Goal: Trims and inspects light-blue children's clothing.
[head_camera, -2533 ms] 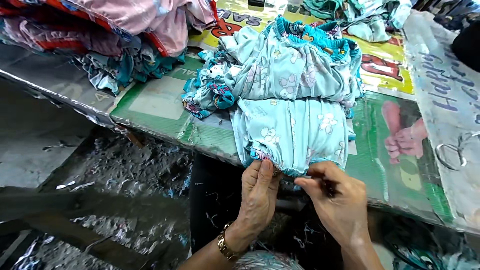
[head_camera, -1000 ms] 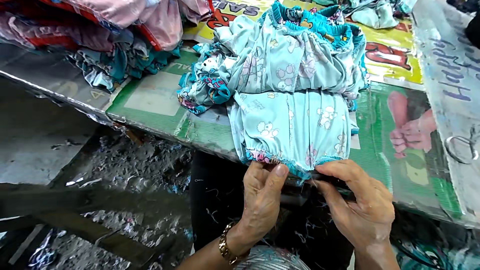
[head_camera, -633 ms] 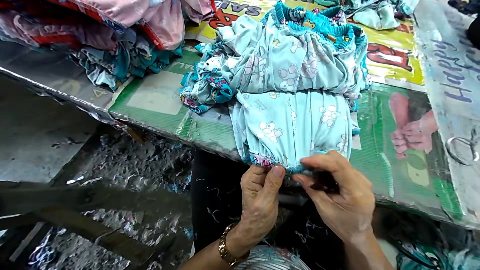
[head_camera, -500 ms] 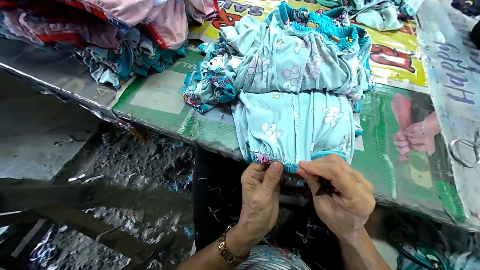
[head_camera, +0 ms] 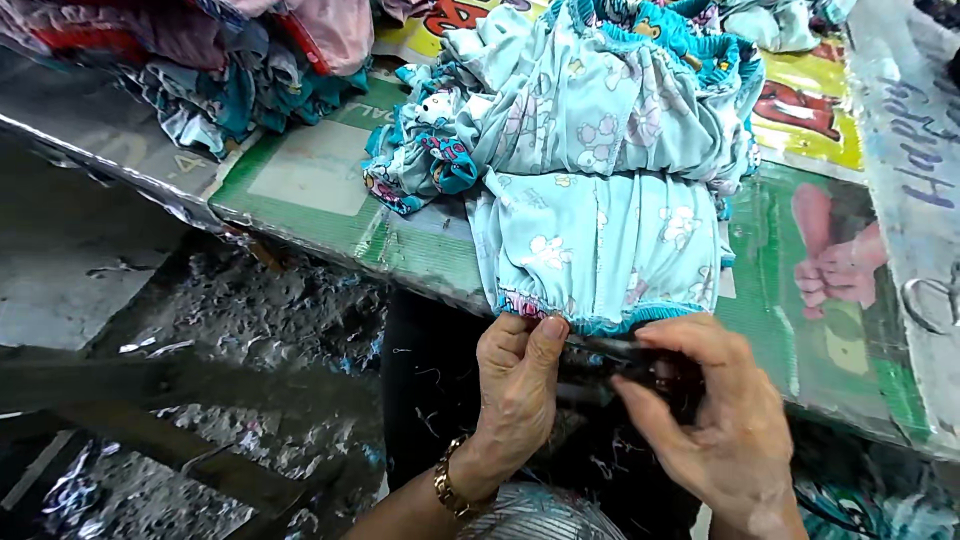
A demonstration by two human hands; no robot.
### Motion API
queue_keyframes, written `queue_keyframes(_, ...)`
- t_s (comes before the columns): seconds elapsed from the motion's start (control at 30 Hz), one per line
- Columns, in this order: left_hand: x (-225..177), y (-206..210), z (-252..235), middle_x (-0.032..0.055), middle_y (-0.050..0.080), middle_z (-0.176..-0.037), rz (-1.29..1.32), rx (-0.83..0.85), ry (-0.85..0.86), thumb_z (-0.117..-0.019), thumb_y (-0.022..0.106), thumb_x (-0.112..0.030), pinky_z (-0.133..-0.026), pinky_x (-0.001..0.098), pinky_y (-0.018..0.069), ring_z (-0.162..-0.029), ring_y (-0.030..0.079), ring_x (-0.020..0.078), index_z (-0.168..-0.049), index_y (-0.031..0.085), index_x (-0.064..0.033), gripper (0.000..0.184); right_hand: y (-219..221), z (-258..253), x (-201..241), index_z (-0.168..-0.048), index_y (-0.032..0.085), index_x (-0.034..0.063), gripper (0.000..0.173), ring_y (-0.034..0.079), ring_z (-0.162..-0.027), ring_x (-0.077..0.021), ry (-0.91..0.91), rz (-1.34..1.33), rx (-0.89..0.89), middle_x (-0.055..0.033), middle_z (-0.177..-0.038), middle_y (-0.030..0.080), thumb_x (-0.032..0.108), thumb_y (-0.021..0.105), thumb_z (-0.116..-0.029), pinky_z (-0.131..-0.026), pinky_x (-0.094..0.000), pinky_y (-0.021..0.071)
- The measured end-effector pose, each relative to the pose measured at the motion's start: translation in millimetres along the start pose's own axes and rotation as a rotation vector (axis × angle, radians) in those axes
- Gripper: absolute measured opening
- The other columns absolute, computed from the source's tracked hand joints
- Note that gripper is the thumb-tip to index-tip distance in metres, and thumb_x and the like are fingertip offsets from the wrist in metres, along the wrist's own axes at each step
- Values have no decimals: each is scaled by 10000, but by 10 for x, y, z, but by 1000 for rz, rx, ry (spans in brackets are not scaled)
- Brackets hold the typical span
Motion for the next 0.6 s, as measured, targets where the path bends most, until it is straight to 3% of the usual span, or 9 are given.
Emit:
queue_keyframes(0.17, -47, 1, -9, 27, 766, -997, -83, 21, 34, -985, 668, -173, -915, 321, 594, -955, 730, 101, -1033, 752, -100, 121, -120, -104, 19, -1078, 717, 110, 202, 652, -893, -59, -60, 114, -108, -49, -992, 717, 290, 699, -987, -758, -192, 492)
queue_keyframes(0.33, -78, 1, -10, 1, 766, -1010, -132, 41, 68, -992, 657, -176, -914, 297, 592, -968, 724, 77, -1056, 748, -108, 130, -62, -131, 69, -1067, 721, 115, 181, 656, -856, -87, -83, 189, -87, -62, -986, 733, 278, 677, -1001, -717, -242, 464)
queue_keyframes(0.6, -75, 13, 0, -6, 766, -1005, -160, 64, 90, -992, 659, -186, -900, 281, 594, -955, 722, 63, -1055, 746, -105, 135, -16, -126, 96, -1062, 722, 110, 181, 668, -853, -84, -96, 177, -81, -63, -985, 739, 275, 669, -1008, -713, -232, 480)
Point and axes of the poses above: each hand's wrist, its own z-axis away from the middle knuckle, its own y-axis out of the palm, x = y × z, the point moved 9 cm from there along -z, towards the middle knuckle
